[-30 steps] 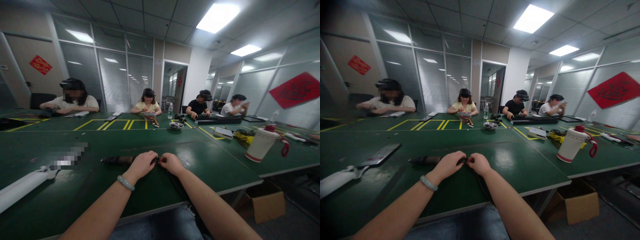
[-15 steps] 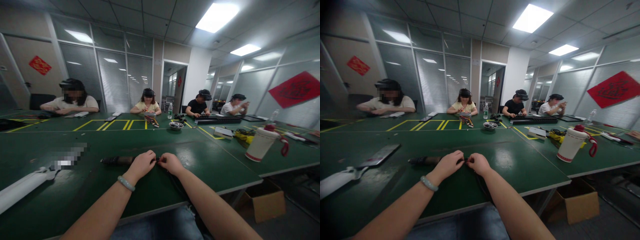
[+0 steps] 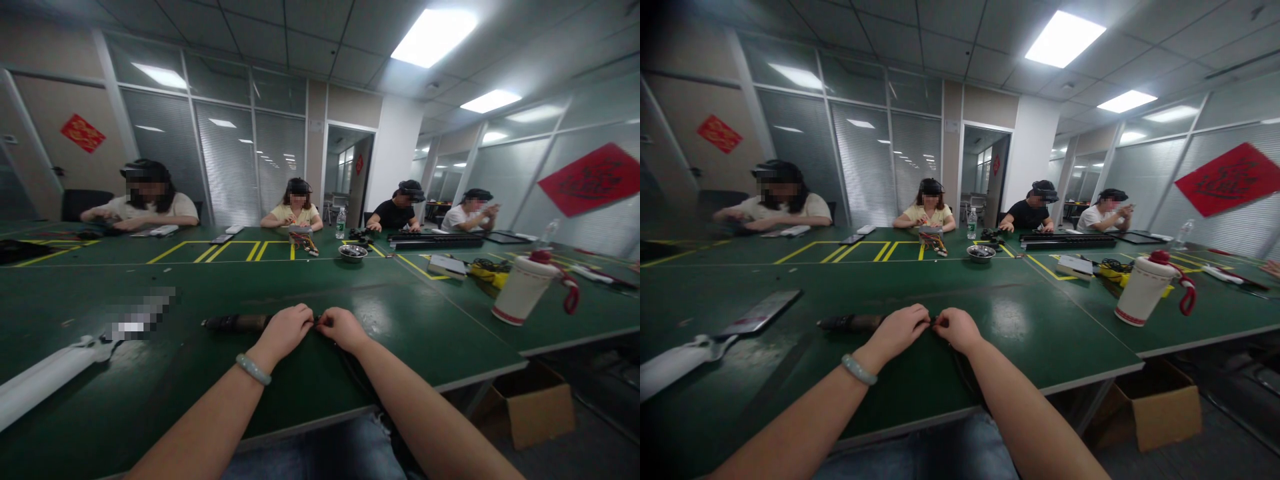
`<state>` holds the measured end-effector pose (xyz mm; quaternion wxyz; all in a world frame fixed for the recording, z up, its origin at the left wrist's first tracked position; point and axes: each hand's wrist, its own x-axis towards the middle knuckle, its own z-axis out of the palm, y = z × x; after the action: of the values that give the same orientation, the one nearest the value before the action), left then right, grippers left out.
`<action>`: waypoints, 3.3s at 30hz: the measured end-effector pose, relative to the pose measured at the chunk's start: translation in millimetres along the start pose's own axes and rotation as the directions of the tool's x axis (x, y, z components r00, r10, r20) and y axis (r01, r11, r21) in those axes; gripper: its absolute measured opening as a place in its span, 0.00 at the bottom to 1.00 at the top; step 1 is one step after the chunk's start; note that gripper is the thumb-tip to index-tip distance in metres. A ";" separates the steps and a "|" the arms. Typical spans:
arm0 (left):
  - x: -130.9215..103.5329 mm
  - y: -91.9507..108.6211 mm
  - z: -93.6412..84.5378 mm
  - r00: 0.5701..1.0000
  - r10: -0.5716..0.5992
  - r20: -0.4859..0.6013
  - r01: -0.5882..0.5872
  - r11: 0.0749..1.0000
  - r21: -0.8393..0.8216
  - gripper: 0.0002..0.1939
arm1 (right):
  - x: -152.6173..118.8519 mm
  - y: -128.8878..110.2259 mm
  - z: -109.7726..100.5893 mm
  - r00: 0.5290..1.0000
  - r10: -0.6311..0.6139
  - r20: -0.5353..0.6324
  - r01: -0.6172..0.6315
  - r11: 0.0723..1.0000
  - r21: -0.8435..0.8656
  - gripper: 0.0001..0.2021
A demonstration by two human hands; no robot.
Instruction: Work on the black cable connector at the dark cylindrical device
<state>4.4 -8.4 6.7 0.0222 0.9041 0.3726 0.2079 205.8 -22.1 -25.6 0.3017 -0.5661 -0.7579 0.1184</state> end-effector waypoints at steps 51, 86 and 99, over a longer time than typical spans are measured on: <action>-3.1 -2.9 -1.0 0.998 0.039 -0.049 -0.042 0.997 -0.060 0.08 | 0.3 -0.6 0.1 1.000 -0.026 -0.005 0.026 1.000 0.006 0.02; -0.2 -0.7 4.6 0.999 0.026 -0.046 -0.027 1.000 -0.016 0.05 | 0.0 2.5 -0.4 0.992 0.081 0.094 -0.095 0.984 0.153 0.07; -3.3 -3.6 2.2 0.999 -0.013 -0.047 0.011 0.999 -0.033 0.04 | -0.9 -2.8 -2.9 0.992 0.080 0.095 -0.094 0.984 0.151 0.06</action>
<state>0.8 -7.8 2.8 0.0292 0.8962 0.3750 0.2353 205.5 -24.3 -22.2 0.3055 -0.5677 -0.7336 0.2152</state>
